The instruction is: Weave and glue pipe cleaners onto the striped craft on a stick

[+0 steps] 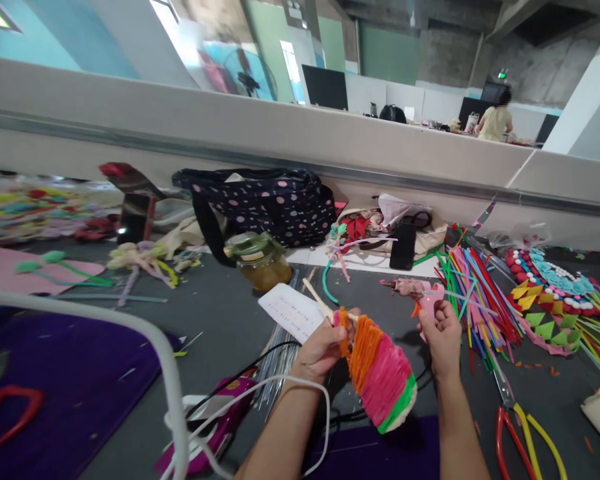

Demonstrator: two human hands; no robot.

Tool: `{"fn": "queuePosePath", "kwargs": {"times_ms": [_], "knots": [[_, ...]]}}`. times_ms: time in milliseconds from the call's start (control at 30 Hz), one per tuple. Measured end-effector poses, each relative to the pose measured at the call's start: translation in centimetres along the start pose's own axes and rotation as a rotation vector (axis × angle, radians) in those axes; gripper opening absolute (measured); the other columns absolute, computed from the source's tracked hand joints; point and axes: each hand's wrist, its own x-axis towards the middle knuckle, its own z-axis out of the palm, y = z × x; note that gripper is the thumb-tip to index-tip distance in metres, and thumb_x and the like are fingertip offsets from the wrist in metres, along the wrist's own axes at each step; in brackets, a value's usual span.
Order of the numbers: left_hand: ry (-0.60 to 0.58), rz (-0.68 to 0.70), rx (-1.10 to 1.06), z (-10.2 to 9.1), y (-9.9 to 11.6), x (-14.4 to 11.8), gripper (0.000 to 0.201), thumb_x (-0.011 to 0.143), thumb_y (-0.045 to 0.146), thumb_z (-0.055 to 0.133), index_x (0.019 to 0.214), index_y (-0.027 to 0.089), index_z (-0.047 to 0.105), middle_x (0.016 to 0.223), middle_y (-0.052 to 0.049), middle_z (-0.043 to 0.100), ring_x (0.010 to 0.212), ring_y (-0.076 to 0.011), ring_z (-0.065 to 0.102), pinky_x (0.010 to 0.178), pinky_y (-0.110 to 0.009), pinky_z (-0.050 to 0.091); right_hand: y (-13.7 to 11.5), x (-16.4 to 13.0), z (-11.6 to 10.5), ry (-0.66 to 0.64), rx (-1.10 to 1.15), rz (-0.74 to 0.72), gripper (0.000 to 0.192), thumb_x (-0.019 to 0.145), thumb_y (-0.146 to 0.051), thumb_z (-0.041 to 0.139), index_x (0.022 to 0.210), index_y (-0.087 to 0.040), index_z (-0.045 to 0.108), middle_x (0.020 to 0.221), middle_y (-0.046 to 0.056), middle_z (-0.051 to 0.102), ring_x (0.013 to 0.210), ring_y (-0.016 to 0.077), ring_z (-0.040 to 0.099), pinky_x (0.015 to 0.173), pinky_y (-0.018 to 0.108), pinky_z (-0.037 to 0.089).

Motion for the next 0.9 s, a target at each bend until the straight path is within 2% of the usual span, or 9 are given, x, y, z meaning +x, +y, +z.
{"fn": "queuePosePath", "kwargs": {"times_ms": [133, 300, 433, 533, 700, 900], "knots": [[-0.022, -0.016, 0.028, -0.1, -0.2, 0.1, 0.037, 0.047, 0.035, 0.086, 0.058, 0.013, 0.058, 0.054, 0.003, 0.048, 0.052, -0.0084, 0.041, 0.053, -0.022, 0.033, -1.5, -0.6, -0.5, -0.074, 0.096, 0.006, 0.052, 0.068, -0.039, 0.076, 0.110, -0.020, 0.053, 0.079, 0.002, 0.067, 0.052, 0.0103, 0.053, 0.046, 0.021, 0.042], [0.017, -0.039, 0.030, 0.0, -0.3, 0.1, 0.039, 0.043, 0.034, 0.088, 0.058, 0.013, 0.059, 0.053, 0.003, 0.048, 0.053, -0.0081, 0.040, 0.053, -0.022, 0.032, -2.3, -1.3, -1.8, -0.221, 0.055, 0.072, 0.037, 0.072, -0.043, 0.073, 0.097, -0.017, 0.063, 0.074, 0.003, 0.068, 0.038, 0.0037, 0.029, 0.033, 0.018, 0.021], [-0.015, -0.059, 0.008, 0.3, -0.3, 0.1, 0.040, 0.041, 0.034, 0.088, 0.056, 0.013, 0.058, 0.052, 0.004, 0.047, 0.051, -0.0078, 0.039, 0.051, -0.022, 0.030, -2.5, -1.9, -2.2, -0.366, 0.050, 0.033, 0.037, 0.076, -0.048, 0.069, 0.096, -0.017, 0.066, 0.068, 0.004, 0.066, 0.039, 0.0061, 0.035, 0.034, 0.019, 0.025], [-0.022, -0.054, 0.034, 0.4, -0.3, 0.1, 0.040, 0.041, 0.036, 0.088, 0.056, 0.013, 0.058, 0.052, 0.003, 0.048, 0.051, -0.0081, 0.040, 0.051, -0.022, 0.031, -2.3, -2.3, -2.4, -0.456, 0.014, 0.072, 0.041, 0.073, -0.051, 0.071, 0.098, -0.018, 0.068, 0.068, 0.004, 0.067, 0.040, 0.0075, 0.038, 0.034, 0.020, 0.027], [-0.023, -0.046, 0.088, 0.3, -0.6, 0.0, 0.042, 0.042, 0.039, 0.088, 0.059, 0.013, 0.059, 0.052, 0.002, 0.051, 0.050, -0.0074, 0.040, 0.051, -0.022, 0.031, -1.9, -2.3, -2.8, -0.506, -0.026, 0.146, 0.043, 0.068, -0.054, 0.074, 0.090, -0.018, 0.071, 0.067, 0.004, 0.067, 0.042, 0.0092, 0.042, 0.036, 0.020, 0.030], [-0.070, -0.075, 0.036, 0.3, -0.6, 0.0, 0.039, 0.042, 0.034, 0.088, 0.061, 0.013, 0.061, 0.051, 0.003, 0.049, 0.046, -0.0066, 0.038, 0.048, -0.021, 0.028, -2.2, -2.2, -2.9, -0.582, -0.043, 0.179, 0.040, 0.069, -0.054, 0.074, 0.083, -0.017, 0.071, 0.065, 0.003, 0.066, 0.043, 0.0075, 0.040, 0.038, 0.019, 0.027]]}}
